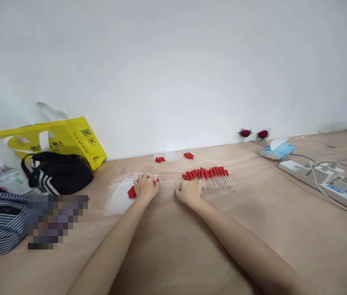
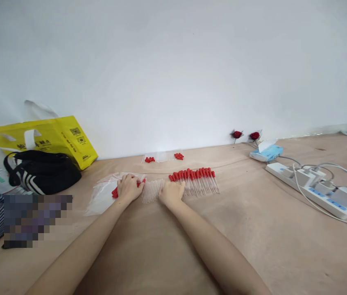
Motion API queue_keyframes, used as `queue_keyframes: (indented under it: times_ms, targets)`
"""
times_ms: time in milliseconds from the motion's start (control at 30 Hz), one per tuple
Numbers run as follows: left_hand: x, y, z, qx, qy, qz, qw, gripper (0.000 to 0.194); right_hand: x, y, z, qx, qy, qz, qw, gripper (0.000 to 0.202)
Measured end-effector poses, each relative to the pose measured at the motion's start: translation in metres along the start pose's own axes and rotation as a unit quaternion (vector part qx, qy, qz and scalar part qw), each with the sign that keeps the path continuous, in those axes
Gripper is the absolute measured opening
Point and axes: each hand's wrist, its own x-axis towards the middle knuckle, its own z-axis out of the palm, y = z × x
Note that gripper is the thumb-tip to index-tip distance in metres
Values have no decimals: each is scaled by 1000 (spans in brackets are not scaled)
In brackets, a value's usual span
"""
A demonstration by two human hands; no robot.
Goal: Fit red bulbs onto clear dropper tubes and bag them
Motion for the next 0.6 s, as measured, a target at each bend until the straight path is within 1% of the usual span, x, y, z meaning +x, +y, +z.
queue_keyframes:
  times_ms: [200, 300, 400, 500, 567, 600]
  targets:
    - [4, 5, 0, 5, 1, -6, 1000, 28, 4, -2, 2, 4, -12, 10, 1000, 29]
    - [5, 8, -1, -5, 15, -7, 1000, 27, 2, 0, 0, 5, -8, 12, 1000, 31]
    - [2, 10, -8, -29, 40, 7, 999, 25, -1, 7, -5, 6, 14, -1, 1000, 32]
    - [-16, 13, -19, -67, 61, 62, 994, 20, -8, 26, -10, 31, 55, -52, 997, 27]
    - [-38, 17, -25, -97, 59, 123, 986, 15, -16, 45, -11, 69, 70, -115, 989, 20]
    - [-51, 19, -26, -110, 56, 150, 981, 13, -22, 56, -11, 90, 71, -157, 981, 18]
